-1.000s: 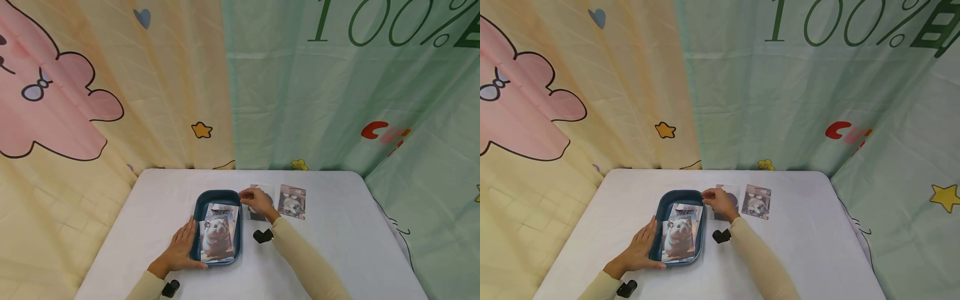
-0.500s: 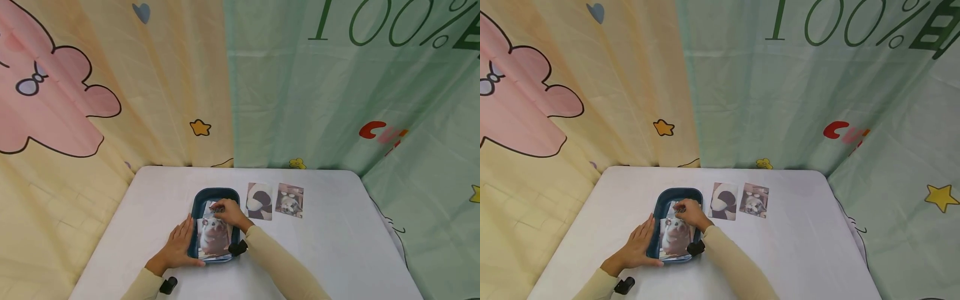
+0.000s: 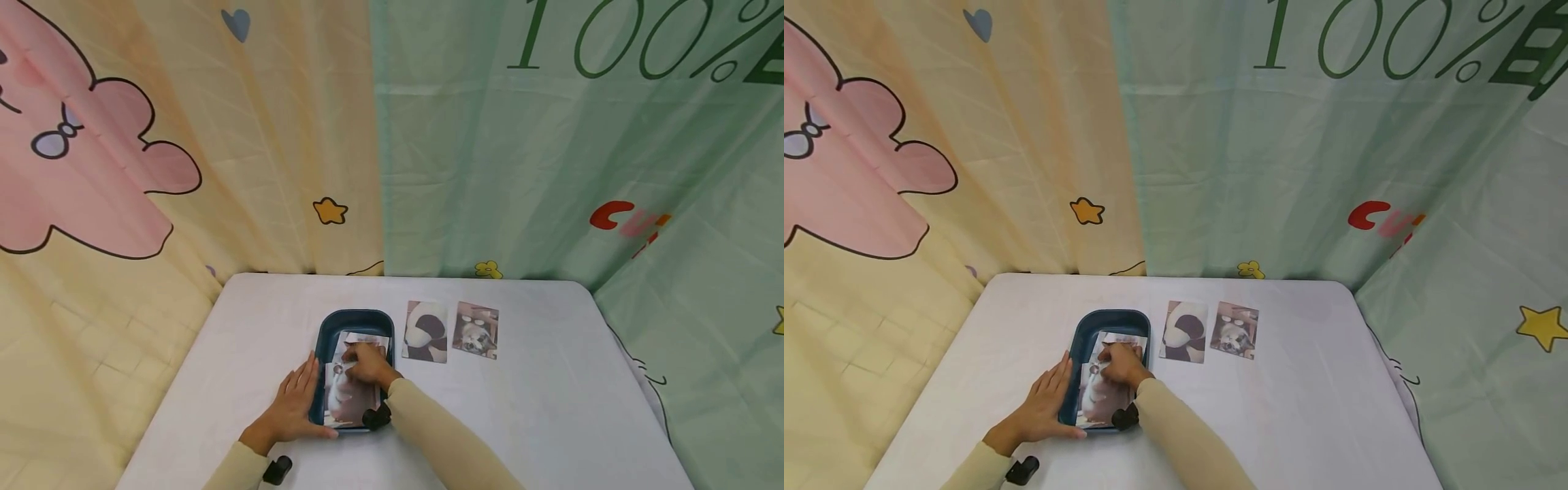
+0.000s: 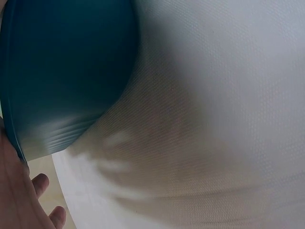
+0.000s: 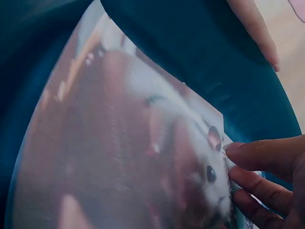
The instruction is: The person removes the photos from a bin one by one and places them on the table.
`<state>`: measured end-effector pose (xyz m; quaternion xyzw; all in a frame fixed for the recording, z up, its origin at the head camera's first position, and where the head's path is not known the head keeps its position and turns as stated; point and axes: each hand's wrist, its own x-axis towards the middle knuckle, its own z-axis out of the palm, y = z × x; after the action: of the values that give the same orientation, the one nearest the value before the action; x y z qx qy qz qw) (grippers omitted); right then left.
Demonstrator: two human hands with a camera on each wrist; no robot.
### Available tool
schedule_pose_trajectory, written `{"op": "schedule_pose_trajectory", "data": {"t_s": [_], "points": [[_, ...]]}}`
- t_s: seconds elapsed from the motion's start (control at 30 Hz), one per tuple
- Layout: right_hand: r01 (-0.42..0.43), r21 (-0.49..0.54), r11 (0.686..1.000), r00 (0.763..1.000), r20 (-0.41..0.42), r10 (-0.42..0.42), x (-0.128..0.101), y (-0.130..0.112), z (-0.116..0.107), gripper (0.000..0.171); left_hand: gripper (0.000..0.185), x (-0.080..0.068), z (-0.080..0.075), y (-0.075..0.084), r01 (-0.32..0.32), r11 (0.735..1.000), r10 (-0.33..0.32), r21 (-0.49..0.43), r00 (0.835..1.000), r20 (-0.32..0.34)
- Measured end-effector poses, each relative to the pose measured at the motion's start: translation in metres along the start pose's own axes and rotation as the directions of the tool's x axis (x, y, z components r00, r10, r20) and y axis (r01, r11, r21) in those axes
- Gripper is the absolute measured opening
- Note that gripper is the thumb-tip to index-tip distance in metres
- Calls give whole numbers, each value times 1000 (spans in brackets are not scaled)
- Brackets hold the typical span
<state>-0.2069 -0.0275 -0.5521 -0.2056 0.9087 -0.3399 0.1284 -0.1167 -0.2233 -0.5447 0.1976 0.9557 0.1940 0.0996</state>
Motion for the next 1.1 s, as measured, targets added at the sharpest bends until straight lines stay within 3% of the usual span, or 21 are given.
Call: {"op": "schedule_pose_trajectory", "data": {"t_s": [0.27, 0.47, 0.53, 0.63, 0.77, 0.93, 1.1], "points": [[47, 88, 995, 999, 19, -49, -3, 0, -2, 20, 139, -1, -3, 2, -36, 999, 36, 16, 999, -2], [111, 203, 973, 992, 32, -120, -3, 1, -14, 40, 139, 0, 0, -1, -26, 999, 27, 21, 1000, -6], [114, 199, 973, 992, 22, -121, -4, 1, -19, 41, 140, 0, 1, -2, -24, 999, 25, 25, 1000, -12], [133, 166, 977, 991, 12, -137, -6, 2, -28, 29, 140, 1, 2, -4, -19, 1000, 19, 15, 1000, -7], [185, 138, 973, 979, 63, -195, -9, 3, -38, 14, 139, 1, 3, -4, 3, 1000, -3, -5, 1000, 30], [192, 125, 973, 962, 171, -212, -9, 4, -48, 18, 139, 2, 3, -3, 6, 1000, -5, -15, 999, 38], [142, 102, 985, 978, 137, -155, -11, 7, -55, 19, 140, 1, 1, -3, 3, 1000, -3, -10, 1000, 29]]}}
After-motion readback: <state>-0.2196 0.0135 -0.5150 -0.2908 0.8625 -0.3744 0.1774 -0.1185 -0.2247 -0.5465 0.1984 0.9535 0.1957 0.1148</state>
